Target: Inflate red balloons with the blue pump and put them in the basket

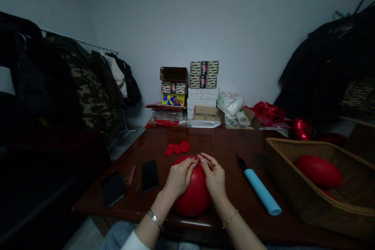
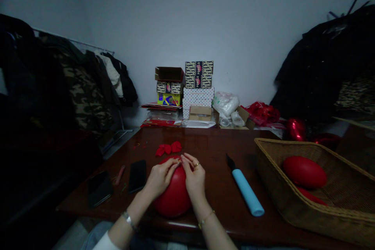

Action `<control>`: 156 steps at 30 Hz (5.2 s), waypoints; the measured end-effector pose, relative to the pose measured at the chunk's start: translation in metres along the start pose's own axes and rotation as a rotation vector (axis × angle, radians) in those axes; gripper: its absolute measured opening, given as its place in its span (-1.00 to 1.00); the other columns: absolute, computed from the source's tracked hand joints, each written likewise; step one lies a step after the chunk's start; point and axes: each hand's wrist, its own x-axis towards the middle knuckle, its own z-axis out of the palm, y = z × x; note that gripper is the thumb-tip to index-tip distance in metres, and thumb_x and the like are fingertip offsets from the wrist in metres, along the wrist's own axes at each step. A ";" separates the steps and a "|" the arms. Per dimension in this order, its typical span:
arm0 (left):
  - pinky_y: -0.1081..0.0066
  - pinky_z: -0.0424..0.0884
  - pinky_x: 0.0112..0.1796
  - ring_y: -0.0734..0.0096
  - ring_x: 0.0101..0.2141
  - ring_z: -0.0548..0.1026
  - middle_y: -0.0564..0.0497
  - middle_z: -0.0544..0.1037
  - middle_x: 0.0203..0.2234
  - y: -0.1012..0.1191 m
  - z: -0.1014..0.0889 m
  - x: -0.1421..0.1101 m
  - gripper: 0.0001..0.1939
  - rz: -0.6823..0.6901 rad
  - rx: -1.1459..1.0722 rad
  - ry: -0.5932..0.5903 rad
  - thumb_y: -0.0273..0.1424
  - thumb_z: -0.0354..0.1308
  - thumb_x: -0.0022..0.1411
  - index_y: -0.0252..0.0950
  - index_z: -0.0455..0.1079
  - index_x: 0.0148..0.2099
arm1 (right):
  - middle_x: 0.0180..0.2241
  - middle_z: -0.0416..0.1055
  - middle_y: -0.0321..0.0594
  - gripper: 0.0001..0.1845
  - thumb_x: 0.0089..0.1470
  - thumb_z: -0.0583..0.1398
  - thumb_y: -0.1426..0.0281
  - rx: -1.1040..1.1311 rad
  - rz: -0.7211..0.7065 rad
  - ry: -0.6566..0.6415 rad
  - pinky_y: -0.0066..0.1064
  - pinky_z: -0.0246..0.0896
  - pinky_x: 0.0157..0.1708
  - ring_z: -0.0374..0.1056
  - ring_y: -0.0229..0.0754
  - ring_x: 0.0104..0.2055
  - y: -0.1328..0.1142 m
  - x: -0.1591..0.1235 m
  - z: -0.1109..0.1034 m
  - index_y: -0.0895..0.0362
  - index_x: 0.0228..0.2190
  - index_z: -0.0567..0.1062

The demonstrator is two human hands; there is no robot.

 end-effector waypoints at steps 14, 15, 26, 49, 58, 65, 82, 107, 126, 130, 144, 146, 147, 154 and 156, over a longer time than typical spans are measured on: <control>0.42 0.39 -0.15 0.38 -0.23 0.51 0.02 0.55 -0.23 0.002 -0.002 0.000 -0.76 0.017 -0.020 -0.028 -0.42 -0.09 0.28 -0.17 0.38 -0.11 | -0.25 0.50 -0.22 -0.79 -0.06 0.23 0.19 -0.021 -0.053 -0.120 -0.19 0.16 -0.03 0.36 -0.12 -0.13 0.001 0.008 -0.007 0.00 -0.36 0.56; 0.42 0.39 -0.14 0.39 -0.22 0.51 0.03 0.55 -0.22 0.002 -0.002 0.000 -0.75 0.023 -0.027 -0.018 -0.42 -0.08 0.28 -0.16 0.38 -0.09 | -0.26 0.50 -0.22 -0.78 -0.05 0.22 0.19 -0.019 -0.042 -0.101 -0.20 0.18 -0.04 0.37 -0.13 -0.15 0.002 0.007 -0.008 0.01 -0.36 0.56; 0.41 0.40 -0.12 0.39 -0.20 0.51 0.06 0.55 -0.18 0.002 -0.002 0.000 -0.74 0.001 -0.031 0.026 -0.41 -0.07 0.28 -0.15 0.40 -0.09 | -0.23 0.47 -0.18 -0.78 -0.07 0.23 0.17 -0.067 -0.020 -0.052 -0.18 0.13 -0.02 0.33 -0.10 -0.12 0.000 0.002 -0.015 0.03 -0.41 0.53; 0.40 0.39 -0.12 0.39 -0.20 0.51 0.05 0.55 -0.20 0.003 0.000 0.000 -0.75 0.002 -0.053 0.003 -0.40 -0.08 0.29 -0.15 0.38 -0.10 | -0.25 0.48 -0.20 -0.78 -0.03 0.19 0.20 -0.131 -0.090 -0.111 -0.21 0.14 -0.03 0.33 -0.13 -0.12 -0.005 0.009 -0.013 0.02 -0.35 0.54; 0.39 0.39 -0.10 0.39 -0.14 0.49 0.06 0.50 -0.08 0.006 -0.002 0.001 -0.71 -0.043 -0.050 0.003 -0.37 -0.09 0.29 -0.14 0.28 0.03 | -0.23 0.47 -0.19 -0.76 0.02 0.15 0.19 -0.201 -0.110 -0.092 -0.18 0.15 -0.05 0.32 -0.11 -0.12 -0.005 0.006 -0.023 0.00 -0.32 0.54; 0.40 0.39 -0.12 0.40 -0.18 0.50 0.03 0.53 -0.16 0.007 0.003 0.001 -0.75 0.015 0.006 0.006 -0.42 -0.09 0.29 -0.18 0.33 -0.05 | -0.27 0.46 -0.21 -0.80 0.04 0.14 0.23 -0.287 -0.164 -0.084 -0.20 0.13 -0.06 0.27 -0.11 -0.12 -0.008 -0.001 -0.017 -0.03 -0.34 0.54; 0.40 0.39 -0.23 0.38 -0.27 0.51 0.00 0.53 -0.26 0.008 0.007 0.002 -0.79 -0.003 0.098 -0.021 -0.42 -0.15 0.31 -0.23 0.29 -0.13 | -0.15 0.43 -0.18 -0.80 0.01 0.14 0.21 -0.047 -0.005 -0.190 -0.17 0.06 0.01 0.29 -0.09 -0.06 -0.005 -0.001 -0.023 0.05 -0.44 0.49; 0.40 0.41 -0.20 0.39 -0.26 0.51 -0.02 0.54 -0.26 0.007 0.012 -0.001 -0.79 0.029 0.099 0.035 -0.42 -0.12 0.30 -0.24 0.31 -0.13 | -0.18 0.46 -0.19 -0.79 -0.05 0.20 0.22 -0.231 -0.029 -0.014 -0.13 -0.07 0.09 0.19 -0.07 0.04 -0.007 -0.008 -0.018 -0.01 -0.35 0.56; 0.39 0.42 -0.26 0.34 -0.26 0.52 -0.06 0.53 -0.24 0.011 0.012 0.000 -0.80 0.022 0.125 -0.021 -0.45 -0.12 0.28 -0.25 0.30 -0.12 | 0.08 0.26 -0.19 -0.79 -0.03 0.16 0.25 -0.042 -0.074 -0.197 -0.11 0.02 0.05 0.17 -0.03 0.09 -0.019 0.000 -0.023 0.00 -0.35 0.56; 0.40 0.41 -0.24 0.36 -0.26 0.52 -0.04 0.54 -0.26 0.012 0.011 0.000 -0.81 0.022 0.086 -0.027 -0.44 -0.11 0.28 -0.25 0.30 -0.13 | 0.12 0.19 -0.31 -0.74 0.00 0.16 0.28 -0.166 -0.196 -0.135 -0.11 -0.17 0.15 -0.02 -0.08 0.20 -0.020 0.004 -0.022 -0.11 -0.21 0.51; 0.39 0.40 -0.21 0.38 -0.26 0.50 -0.03 0.53 -0.25 0.018 0.009 -0.002 -0.78 0.055 0.038 -0.048 -0.45 -0.13 0.29 -0.23 0.31 -0.11 | 0.13 0.18 -0.27 -0.68 0.07 0.11 0.23 -0.323 -0.280 0.109 -0.10 -0.07 0.13 -0.01 -0.14 0.18 -0.009 -0.002 -0.015 -0.04 -0.11 0.44; 0.39 0.41 -0.22 0.38 -0.27 0.50 -0.04 0.53 -0.27 0.021 0.009 -0.002 -0.78 0.071 0.044 -0.046 -0.45 -0.13 0.29 -0.24 0.32 -0.13 | 0.14 0.17 -0.26 -0.65 0.07 0.11 0.20 -0.329 -0.254 0.133 -0.10 -0.11 0.14 -0.05 -0.14 0.20 -0.008 -0.002 -0.014 -0.02 -0.10 0.43; 0.39 0.42 -0.23 0.38 -0.27 0.50 -0.05 0.53 -0.28 0.022 0.009 -0.002 -0.78 0.079 0.048 -0.042 -0.45 -0.13 0.28 -0.24 0.33 -0.14 | 0.14 0.16 -0.26 -0.65 0.07 0.11 0.18 -0.332 -0.239 0.136 -0.09 -0.14 0.15 -0.07 -0.13 0.21 -0.009 -0.001 -0.013 -0.01 -0.11 0.44; 0.40 0.42 -0.21 0.38 -0.25 0.51 -0.04 0.53 -0.26 0.019 0.005 -0.003 -0.78 0.095 0.037 -0.026 -0.46 -0.12 0.28 -0.24 0.34 -0.13 | 0.18 0.06 -0.39 -0.70 0.07 0.10 0.15 -0.299 -0.112 -0.084 -0.09 -0.26 0.19 -0.26 -0.12 0.28 -0.008 0.002 -0.017 -0.10 -0.18 0.48; 0.40 0.42 -0.20 0.38 -0.22 0.51 -0.03 0.53 -0.22 0.016 0.002 -0.003 -0.77 0.069 0.022 -0.021 -0.45 -0.11 0.28 -0.22 0.33 -0.11 | 0.20 0.00 -0.36 -0.60 0.06 0.11 0.14 -0.270 -0.073 -0.126 -0.06 -0.25 0.18 -0.26 -0.11 0.28 -0.005 0.002 -0.020 -0.09 -0.04 0.37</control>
